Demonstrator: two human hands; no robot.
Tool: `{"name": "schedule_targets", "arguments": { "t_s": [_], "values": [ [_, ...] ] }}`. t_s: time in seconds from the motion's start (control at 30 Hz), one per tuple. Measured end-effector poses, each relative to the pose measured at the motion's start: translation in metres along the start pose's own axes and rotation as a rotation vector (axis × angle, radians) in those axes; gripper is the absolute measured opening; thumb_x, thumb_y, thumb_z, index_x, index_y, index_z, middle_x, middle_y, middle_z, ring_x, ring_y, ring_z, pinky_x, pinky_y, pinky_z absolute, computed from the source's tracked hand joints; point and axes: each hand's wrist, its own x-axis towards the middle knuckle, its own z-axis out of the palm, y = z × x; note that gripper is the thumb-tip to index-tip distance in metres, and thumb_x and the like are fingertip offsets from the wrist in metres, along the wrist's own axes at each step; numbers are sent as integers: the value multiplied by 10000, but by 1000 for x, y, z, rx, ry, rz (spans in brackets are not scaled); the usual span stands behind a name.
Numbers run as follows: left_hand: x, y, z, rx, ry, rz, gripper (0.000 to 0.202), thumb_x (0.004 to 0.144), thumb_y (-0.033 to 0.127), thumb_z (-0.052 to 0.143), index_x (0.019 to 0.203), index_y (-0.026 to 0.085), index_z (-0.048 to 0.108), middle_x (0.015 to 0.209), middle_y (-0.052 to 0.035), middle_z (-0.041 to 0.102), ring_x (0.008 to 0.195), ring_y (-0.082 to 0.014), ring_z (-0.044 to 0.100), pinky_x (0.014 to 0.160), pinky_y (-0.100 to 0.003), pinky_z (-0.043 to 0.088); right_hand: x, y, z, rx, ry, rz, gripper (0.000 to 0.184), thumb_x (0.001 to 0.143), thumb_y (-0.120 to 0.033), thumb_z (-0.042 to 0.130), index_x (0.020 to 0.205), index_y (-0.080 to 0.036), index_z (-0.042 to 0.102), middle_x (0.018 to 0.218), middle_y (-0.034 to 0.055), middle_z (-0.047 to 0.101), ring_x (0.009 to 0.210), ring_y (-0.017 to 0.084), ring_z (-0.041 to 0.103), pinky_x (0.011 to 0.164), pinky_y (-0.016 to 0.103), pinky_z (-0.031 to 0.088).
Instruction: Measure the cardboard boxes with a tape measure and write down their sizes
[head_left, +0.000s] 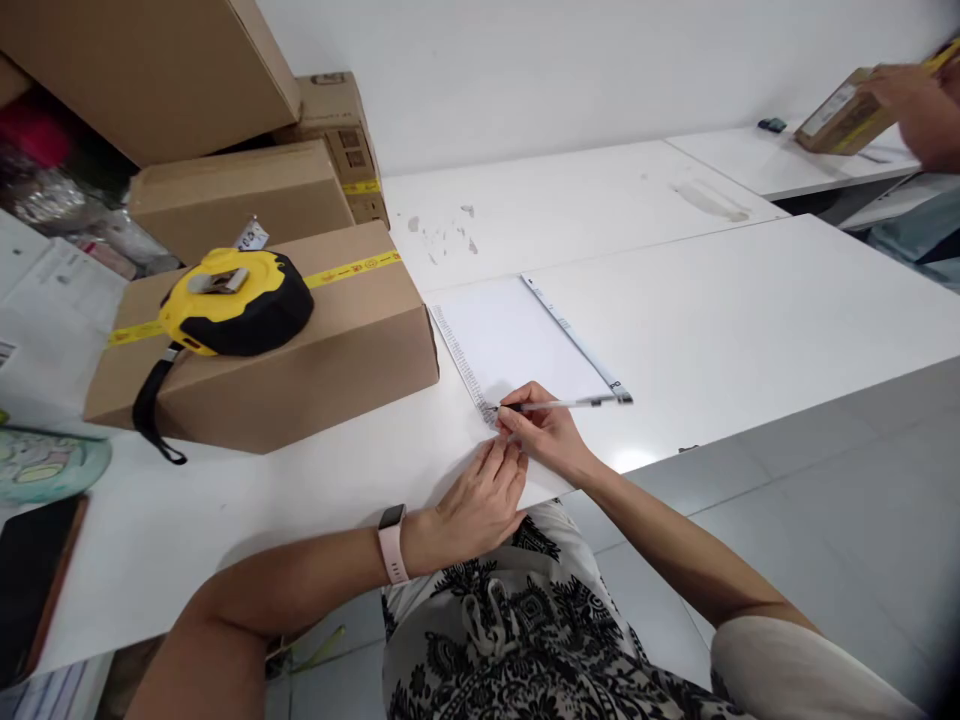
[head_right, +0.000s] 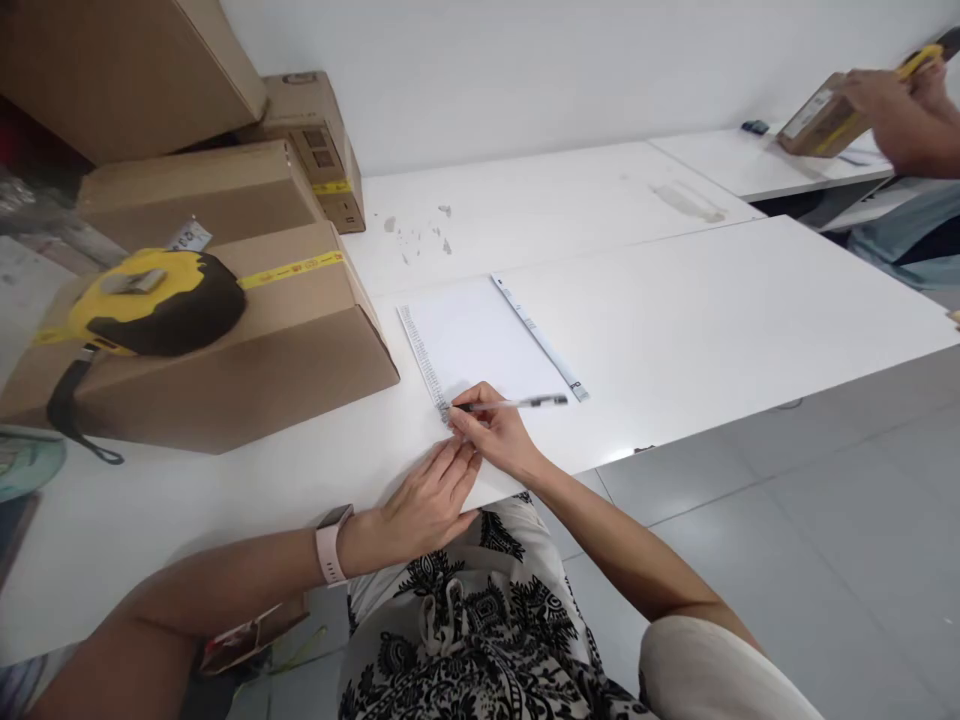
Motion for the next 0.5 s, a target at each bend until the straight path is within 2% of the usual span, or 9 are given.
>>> {"name": "schedule_targets", "arguments": {
  "t_s": [0.1, 0.2, 0.33, 0.4, 0.5],
  "values": [
    [0, -2, -6, 32, -19, 25, 682, 1000, 502, 530, 1398, -50, 561, 1394, -246, 654, 1321, -345, 606, 1174, -437, 396, 3, 5, 2, -53, 22, -1, 317, 852, -479, 752, 831, -221, 569, 648, -34, 587, 565, 127, 534, 538, 284, 428],
    [1, -3, -10, 57, -42, 36, 702, 1005, 509, 518, 1423, -55, 542, 1407, -257, 642, 1331, -344, 597, 1184, -443, 386, 4, 6, 2, -133, 8, -4, 345, 890, -499, 708, 776, -230, 523, 612, -59, 492, 526, 111, 456, 497, 274, 364],
    [-1, -1, -14, 89, -84, 4, 722, 1003, 513, 513, 1446, -57, 511, 1407, -293, 621, 1335, -362, 587, 1188, -469, 375, 2, 5, 3, -158, -6, -20, 297, 906, -484, 698, 869, -234, 541, 700, -43, 536, 579, 117, 486, 540, 280, 401],
    [-3, 2, -13, 100, -91, -25, 697, 1006, 505, 504, 1456, -26, 511, 1402, -280, 623, 1328, -374, 587, 1174, -493, 386, 1, 7, 3, -155, 12, -16, 292, 903, -480, 706, 890, -238, 543, 697, -45, 541, 572, 117, 478, 542, 282, 404],
    [-6, 8, -5, 115, -64, -71, 643, 1009, 480, 487, 1457, 21, 530, 1388, -238, 638, 1309, -387, 596, 1164, -524, 386, 1, 11, 3, -175, 25, -12, 316, 913, -481, 688, 809, -242, 510, 617, -64, 476, 524, 108, 418, 503, 272, 356]
  ]
}}
